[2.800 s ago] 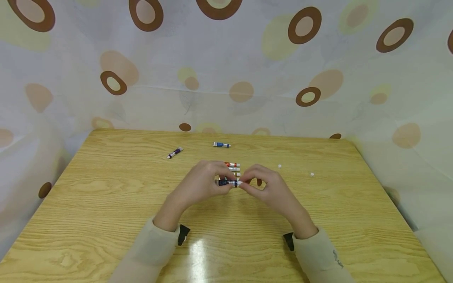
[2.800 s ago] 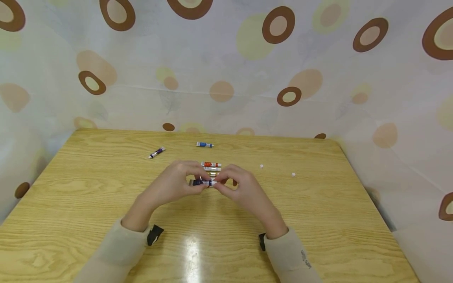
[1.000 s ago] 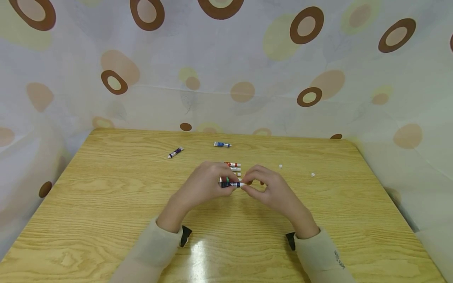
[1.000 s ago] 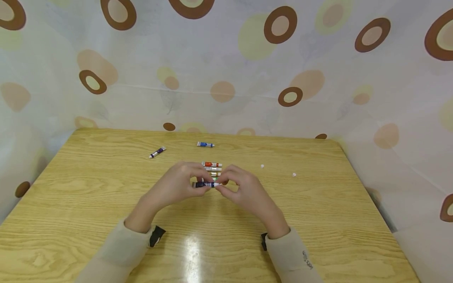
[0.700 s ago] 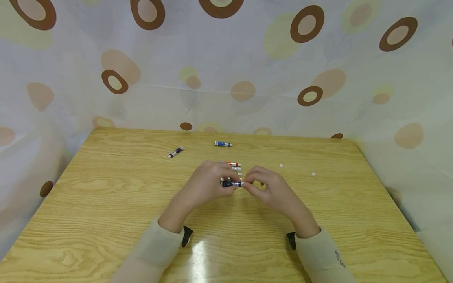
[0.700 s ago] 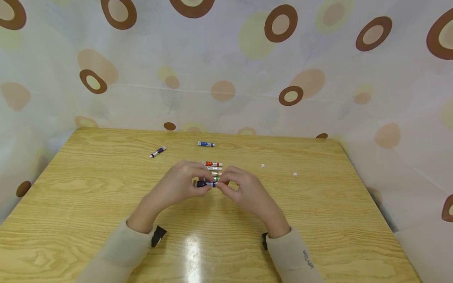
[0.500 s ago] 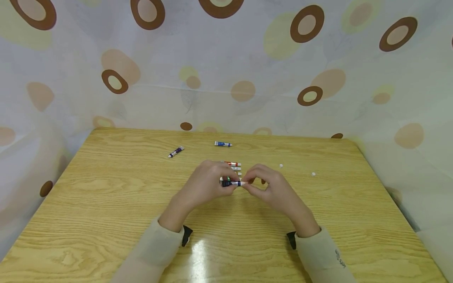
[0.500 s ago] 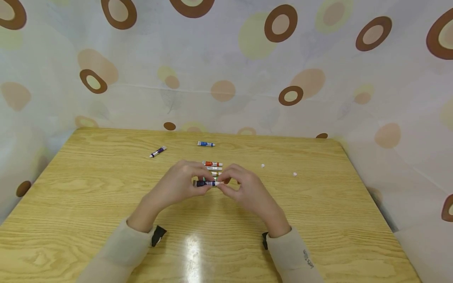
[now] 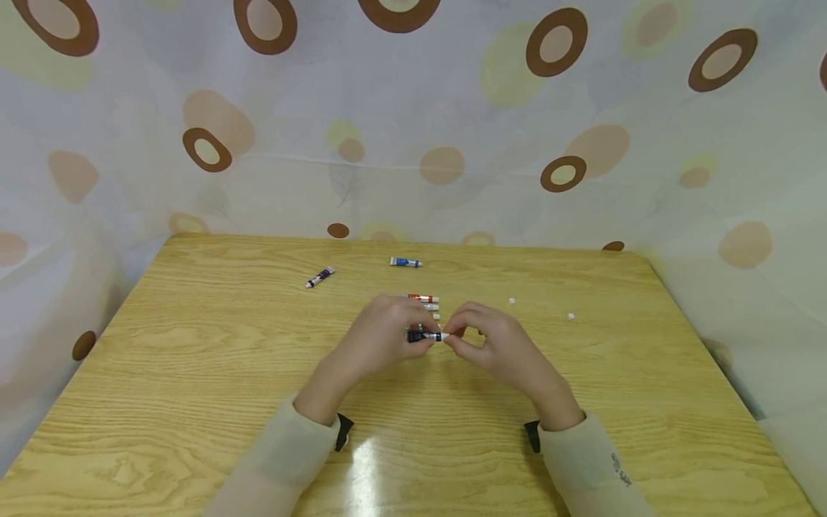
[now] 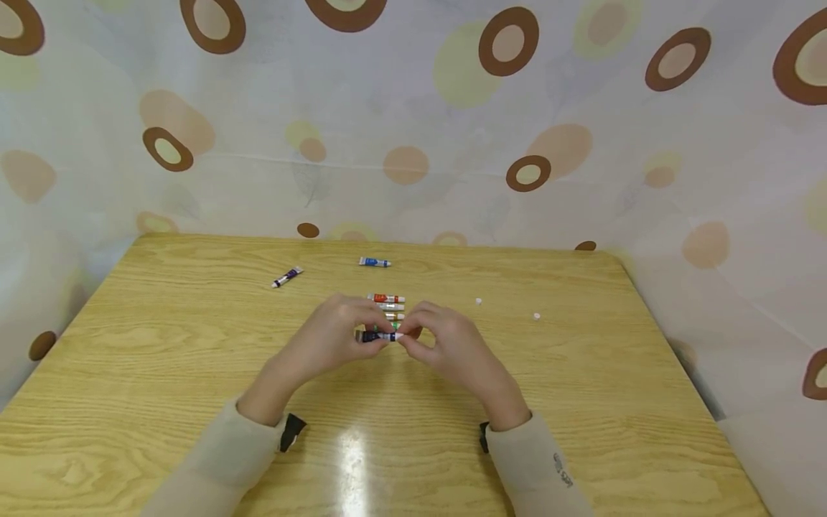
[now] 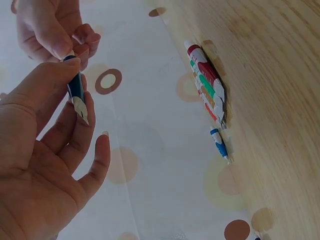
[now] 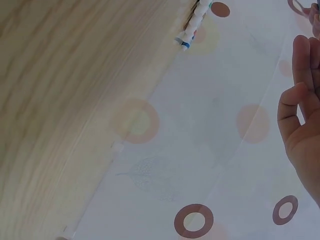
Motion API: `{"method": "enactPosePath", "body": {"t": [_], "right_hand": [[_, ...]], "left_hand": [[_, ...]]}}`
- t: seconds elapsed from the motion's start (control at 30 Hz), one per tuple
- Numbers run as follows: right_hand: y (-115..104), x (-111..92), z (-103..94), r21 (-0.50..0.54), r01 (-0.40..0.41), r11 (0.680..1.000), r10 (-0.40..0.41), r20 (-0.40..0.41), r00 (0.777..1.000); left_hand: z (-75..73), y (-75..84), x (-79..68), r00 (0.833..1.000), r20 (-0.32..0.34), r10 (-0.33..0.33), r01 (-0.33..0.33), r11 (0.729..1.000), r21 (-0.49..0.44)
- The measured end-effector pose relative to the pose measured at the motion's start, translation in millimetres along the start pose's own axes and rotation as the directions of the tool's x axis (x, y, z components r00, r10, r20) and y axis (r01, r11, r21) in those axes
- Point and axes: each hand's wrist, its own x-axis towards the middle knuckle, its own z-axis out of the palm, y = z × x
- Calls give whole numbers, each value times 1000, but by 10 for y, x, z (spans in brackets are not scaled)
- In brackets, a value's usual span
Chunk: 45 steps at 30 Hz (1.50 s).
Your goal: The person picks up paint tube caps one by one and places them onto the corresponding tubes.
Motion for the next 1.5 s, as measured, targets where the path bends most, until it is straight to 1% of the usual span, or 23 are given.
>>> {"method": "enactPosePath", "body": {"t": [0.1,0.23,0.33,0.43,0.5,0.57,0.63,0.7,0.8,0.9,1.07,1.23,1.37,1.5], "right_hand": [[12,1,2,-2,1,1000,-1,3,1000],[38,-20,-6,-8,-34,999,34,0,999],[72,-27,-16,-24,-27,999,27,-3,1000],[122,-30,-51,-54,13,998,-13,2,1000],[165,-37,-101,-77,9,997,-9,6,1000],[223,-57,-167,-97,-26,995,27,10,1000],[287,-75,-240,-110,-77,991,79,17,997],[360,-92,-304,-119,-131,984,135,22,991],[461,-120,-380,-116,-184,976,189,26,982],[561,-144,-428,-113,-211,971,214,20,977],[710,-170,-484,-121,-253,960,255,1,967],[826,-191,-521,-135,-301,944,302,-15,953],[924,-201,-532,-149,-340,928,341,-20,940],[1025,-200,-522,-152,-370,917,373,-8,928]], "left_hand": [[16,-6,1,1000,-1,4,-4,1000,16],[46,-19,37,1000,3,3,-3,1000,13],[65,-33,70,999,31,-12,11,1000,10],[90,-59,92,997,73,-37,36,999,13],[107,-80,104,993,100,-62,61,998,13],[127,-101,116,988,122,-91,89,996,21],[142,-120,125,984,137,-114,111,993,29],[155,-138,129,981,146,-128,124,992,34],[180,-162,128,980,147,-135,130,991,43],[225,-193,128,981,144,-126,118,991,64],[290,-223,131,981,160,-112,97,991,97],[321,-236,119,972,190,-141,124,987,101],[364,-258,107,966,215,-142,120,987,110],[397,-279,104,966,221,-133,110,987,116]]}}
